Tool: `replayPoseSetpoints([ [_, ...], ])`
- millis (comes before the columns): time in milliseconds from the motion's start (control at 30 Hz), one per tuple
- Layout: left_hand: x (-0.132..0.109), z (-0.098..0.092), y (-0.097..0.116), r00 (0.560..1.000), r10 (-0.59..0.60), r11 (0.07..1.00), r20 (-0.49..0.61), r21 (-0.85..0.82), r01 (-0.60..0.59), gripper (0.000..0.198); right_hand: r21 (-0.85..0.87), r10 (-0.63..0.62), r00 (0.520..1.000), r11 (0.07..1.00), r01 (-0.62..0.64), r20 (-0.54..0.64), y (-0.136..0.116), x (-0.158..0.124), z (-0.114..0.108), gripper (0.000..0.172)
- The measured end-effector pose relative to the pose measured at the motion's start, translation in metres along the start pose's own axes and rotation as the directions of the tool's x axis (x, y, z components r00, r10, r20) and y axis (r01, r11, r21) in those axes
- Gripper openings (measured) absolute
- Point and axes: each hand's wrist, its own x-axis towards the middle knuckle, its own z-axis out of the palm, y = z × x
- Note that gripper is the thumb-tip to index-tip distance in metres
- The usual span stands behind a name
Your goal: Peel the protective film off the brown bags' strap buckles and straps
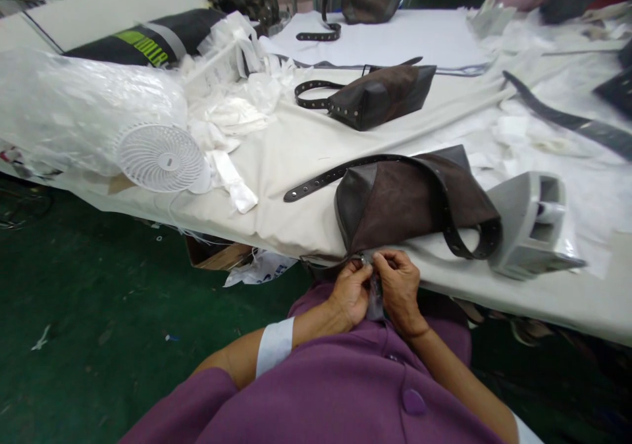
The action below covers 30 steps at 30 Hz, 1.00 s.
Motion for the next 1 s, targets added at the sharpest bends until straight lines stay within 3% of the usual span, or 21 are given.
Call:
replayPoseSetpoints([
  [133,0.000,0.000,0.001,0.999,-0.012,1.000,-0.050,-0.011,0.012,0.026,-0.069,-0.134,0.990,0.989,0.130,-0.053,-0.010,-0.004,0.000,0.013],
  [233,0.000,-0.001,0.005,0.998,-0.047,0.998,-0.040,0.039,0.049,0.026,0.137,0.126,0.991,0.984,-0.118,-0.055,-0.014,-0.009,0.004,0.013],
  [333,-0.002,-0.001,0.010,0.998,-0.058,0.995,-0.008,0.077,0.058,0.026,0.378,0.398,0.916,0.842,-0.385,0.046,-0.015,-0.012,0.008,0.018],
  [467,-0.007,-0.001,0.017,0.997,-0.071,0.995,0.032,0.071,0.068,0.022,0.447,0.522,0.834,0.712,-0.542,0.180,-0.021,-0.012,0.010,0.024],
  [600,-0.011,-0.002,0.027,0.976,-0.207,0.978,0.060,0.045,0.205,0.014,0.380,0.567,0.786,0.690,-0.617,0.248,-0.028,-0.011,0.010,0.024],
  [700,-0.013,-0.003,0.035,0.937,-0.349,0.935,0.008,0.060,0.348,0.005,0.314,0.564,0.718,0.652,-0.690,0.407,-0.030,-0.008,0.007,0.021],
  [800,-0.014,-0.001,0.043,0.900,-0.433,0.894,-0.056,0.100,0.437,0.010,0.295,0.521,0.659,0.616,-0.730,0.543,-0.028,-0.006,0.004,0.024],
  [900,-0.017,0.004,0.048,0.875,-0.473,0.866,-0.107,0.129,0.484,0.015,0.290,0.518,0.646,0.608,-0.739,0.560,-0.025,-0.009,0.003,0.031],
  [1000,-0.021,0.009,0.049,0.866,-0.474,0.853,-0.160,0.161,0.497,0.015,0.285,0.536,0.677,0.637,-0.716,0.504,-0.022,-0.016,0.004,0.038],
])
